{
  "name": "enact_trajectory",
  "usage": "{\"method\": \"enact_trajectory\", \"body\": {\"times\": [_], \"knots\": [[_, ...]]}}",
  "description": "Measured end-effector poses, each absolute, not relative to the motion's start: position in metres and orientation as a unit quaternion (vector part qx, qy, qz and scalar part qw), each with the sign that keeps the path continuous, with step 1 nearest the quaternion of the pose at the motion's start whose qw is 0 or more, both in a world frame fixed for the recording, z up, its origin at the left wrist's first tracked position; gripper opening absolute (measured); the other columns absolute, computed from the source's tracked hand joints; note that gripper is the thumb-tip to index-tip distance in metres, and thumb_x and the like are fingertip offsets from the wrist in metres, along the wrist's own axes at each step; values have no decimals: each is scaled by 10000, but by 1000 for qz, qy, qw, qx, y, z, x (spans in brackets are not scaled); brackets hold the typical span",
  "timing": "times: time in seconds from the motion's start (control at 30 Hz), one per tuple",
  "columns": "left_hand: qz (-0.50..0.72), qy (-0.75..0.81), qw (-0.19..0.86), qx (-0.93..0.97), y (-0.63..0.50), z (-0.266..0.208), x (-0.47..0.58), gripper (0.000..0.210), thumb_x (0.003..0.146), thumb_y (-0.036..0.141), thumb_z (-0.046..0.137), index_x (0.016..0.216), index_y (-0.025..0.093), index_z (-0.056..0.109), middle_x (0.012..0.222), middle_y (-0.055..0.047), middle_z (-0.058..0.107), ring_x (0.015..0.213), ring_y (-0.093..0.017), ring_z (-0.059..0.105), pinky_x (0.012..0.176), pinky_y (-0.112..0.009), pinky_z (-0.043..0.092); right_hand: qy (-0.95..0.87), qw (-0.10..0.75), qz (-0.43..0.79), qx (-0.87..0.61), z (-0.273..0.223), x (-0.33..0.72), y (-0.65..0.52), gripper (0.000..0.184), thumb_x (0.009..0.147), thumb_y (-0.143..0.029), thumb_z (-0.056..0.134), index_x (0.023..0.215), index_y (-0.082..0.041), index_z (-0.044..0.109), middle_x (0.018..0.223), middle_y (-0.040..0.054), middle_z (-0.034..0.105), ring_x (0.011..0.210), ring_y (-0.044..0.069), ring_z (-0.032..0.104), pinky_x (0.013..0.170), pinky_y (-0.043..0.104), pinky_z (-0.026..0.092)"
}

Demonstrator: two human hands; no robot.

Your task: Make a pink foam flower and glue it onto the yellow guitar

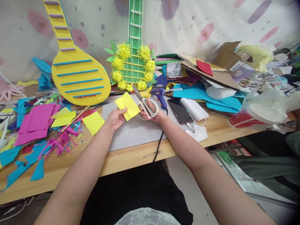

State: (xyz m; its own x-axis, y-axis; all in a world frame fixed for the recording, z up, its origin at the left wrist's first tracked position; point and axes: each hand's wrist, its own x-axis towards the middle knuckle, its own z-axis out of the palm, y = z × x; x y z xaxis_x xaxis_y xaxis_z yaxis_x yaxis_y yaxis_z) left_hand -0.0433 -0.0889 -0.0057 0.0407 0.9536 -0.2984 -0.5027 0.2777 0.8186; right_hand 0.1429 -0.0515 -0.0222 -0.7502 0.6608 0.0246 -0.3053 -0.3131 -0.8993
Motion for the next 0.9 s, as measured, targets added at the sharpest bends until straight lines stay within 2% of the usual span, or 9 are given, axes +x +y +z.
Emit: {"method": "enact_trajectory", "body": {"times": [0.1,0.17,0.23,0.33,0.53,0.63,0.73,0.8,0.9], "knots": [[459,494,669,312,-81,5,-57,299,656,57,606,946,108,659,928,-126,720,887,-249,684,841,-370,540,-546,376,701,-265,-15,145,-53,462,787,-632,509,746,-174,460,558,-32,507,431,65,446,415,195,330],[377,535,657,374,-75,15,-66,320,584,73,653,900,124,665,890,-117,721,846,-262,686,792,-383,545,-582,394,627,-337,-9,146,-54,428,749,-585,586,733,-173,474,584,-15,535,483,80,473,454,215,349],[292,551,646,440,-68,27,-71,336,537,92,678,870,140,672,889,-110,721,818,-259,685,750,-356,542,-615,392,572,-375,-2,145,-54,403,706,-541,647,735,-174,481,597,-18,530,525,89,474,484,226,353],[172,552,637,510,-61,43,-71,318,532,95,655,840,166,680,875,-97,718,772,-247,679,669,-312,527,-653,368,552,-366,5,139,-54,392,632,-456,721,748,-182,466,654,-33,508,585,91,468,524,231,359],[46,592,518,616,-55,58,-55,213,501,35,680,679,153,674,633,-57,650,588,-224,621,542,-261,443,-669,318,560,-372,8,127,-52,412,541,-355,739,761,-187,435,690,-56,441,585,77,411,511,228,320],[56,625,465,624,-51,59,-50,216,484,5,687,631,162,673,576,-35,624,548,-201,583,539,-248,419,-661,322,566,-374,9,126,-51,391,532,-340,723,749,-181,439,686,-55,438,595,78,410,519,227,312],[90,613,474,626,-51,59,-56,251,499,18,702,701,169,697,650,-46,660,615,-207,607,557,-237,435,-644,356,557,-385,9,127,-51,385,522,-342,723,738,-178,450,674,-55,442,595,77,404,522,227,303],[135,580,526,607,-53,56,-65,290,544,52,711,808,171,708,755,-69,692,699,-215,643,592,-236,469,-605,409,551,-403,8,126,-50,395,511,-344,732,734,-179,450,662,-58,443,590,77,406,526,230,306],[289,499,648,498,-61,42,-80,343,646,107,681,983,171,680,939,-119,708,830,-233,675,693,-292,527,-503,510,559,-417,5,120,-48,434,487,-336,753,729,-187,426,639,-69,430,572,72,414,529,232,320]]}}
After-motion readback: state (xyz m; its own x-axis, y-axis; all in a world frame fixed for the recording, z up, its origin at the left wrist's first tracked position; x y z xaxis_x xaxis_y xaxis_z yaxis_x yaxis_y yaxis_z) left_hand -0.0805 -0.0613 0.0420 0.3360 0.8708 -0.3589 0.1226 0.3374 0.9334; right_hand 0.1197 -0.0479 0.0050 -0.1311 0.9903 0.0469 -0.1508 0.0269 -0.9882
